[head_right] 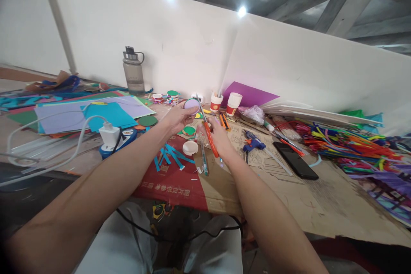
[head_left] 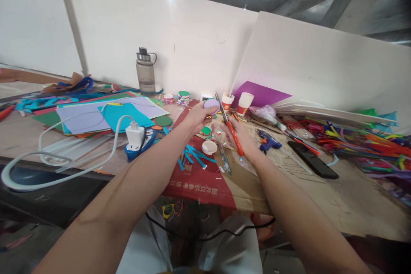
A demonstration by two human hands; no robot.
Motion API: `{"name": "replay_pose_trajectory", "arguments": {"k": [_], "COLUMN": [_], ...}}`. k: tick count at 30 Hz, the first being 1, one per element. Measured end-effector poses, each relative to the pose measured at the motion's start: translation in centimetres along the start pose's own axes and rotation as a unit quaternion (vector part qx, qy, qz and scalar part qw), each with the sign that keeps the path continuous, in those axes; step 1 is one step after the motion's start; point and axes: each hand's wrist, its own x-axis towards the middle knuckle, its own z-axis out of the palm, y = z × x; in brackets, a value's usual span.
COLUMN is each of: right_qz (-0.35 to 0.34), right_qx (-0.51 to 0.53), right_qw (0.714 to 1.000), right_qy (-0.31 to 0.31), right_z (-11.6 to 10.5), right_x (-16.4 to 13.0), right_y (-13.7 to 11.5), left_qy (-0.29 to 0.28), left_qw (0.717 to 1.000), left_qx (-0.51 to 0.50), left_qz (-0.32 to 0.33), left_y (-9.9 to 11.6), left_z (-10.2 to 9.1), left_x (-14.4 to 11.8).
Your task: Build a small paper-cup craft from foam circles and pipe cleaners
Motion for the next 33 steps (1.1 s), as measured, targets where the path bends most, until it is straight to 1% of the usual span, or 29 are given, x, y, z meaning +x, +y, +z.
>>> {"name": "replay_pose_trajectory", "arguments": {"k": [3,8,10,15,20,23,28,30,33], "right_qz": [-0.009,-0.020,-0.025,-0.005,-0.001,0.001,-0.027,-0.039,-0.037], "right_qx": [-0.005,-0.022,-0.030,-0.033,-0.026,-0.024,-0.049,-0.054,-0.041], "right_qw": [1.000,1.000,0.999,0.999,1.000,1.000,0.998,0.998,0.998], "right_qy": [-0.007,-0.007,-0.006,-0.012,-0.015,-0.017,-0.016,-0.017,-0.022], "right_z": [-0.1,-0.1,-0.1,-0.2,-0.1,-0.2,-0.3,-0.3,-0.3], "right_x": [0.0,0.0,0.0,-0.1,-0.2,-0.2,-0.1,0.0,0.1], "right_y": [-0.1,0.0,-0.1,-0.3,-0.6,-0.6,-0.3,-0.2,-0.1], "left_qy": [0.001,-0.024,-0.025,-0.030,-0.051,-0.054,-0.063,-0.053,-0.024], "left_qw": [1.000,0.999,0.999,0.999,0.998,0.997,0.996,0.996,0.997], "left_qx": [0.005,0.022,0.026,0.031,0.043,0.048,0.064,0.069,0.079], "left_qz": [-0.005,-0.007,-0.009,-0.012,-0.006,-0.007,-0.006,-0.004,0.004], "left_y": [0.1,0.2,0.3,0.7,0.9,1.0,1.3,1.3,1.2], "left_z": [-0.1,-0.6,-0.8,-0.8,-1.0,-1.2,-1.3,-1.4,-1.6], "left_x": [0.1,0.4,0.4,0.2,0.2,0.2,0.1,0.2,0.5]}}
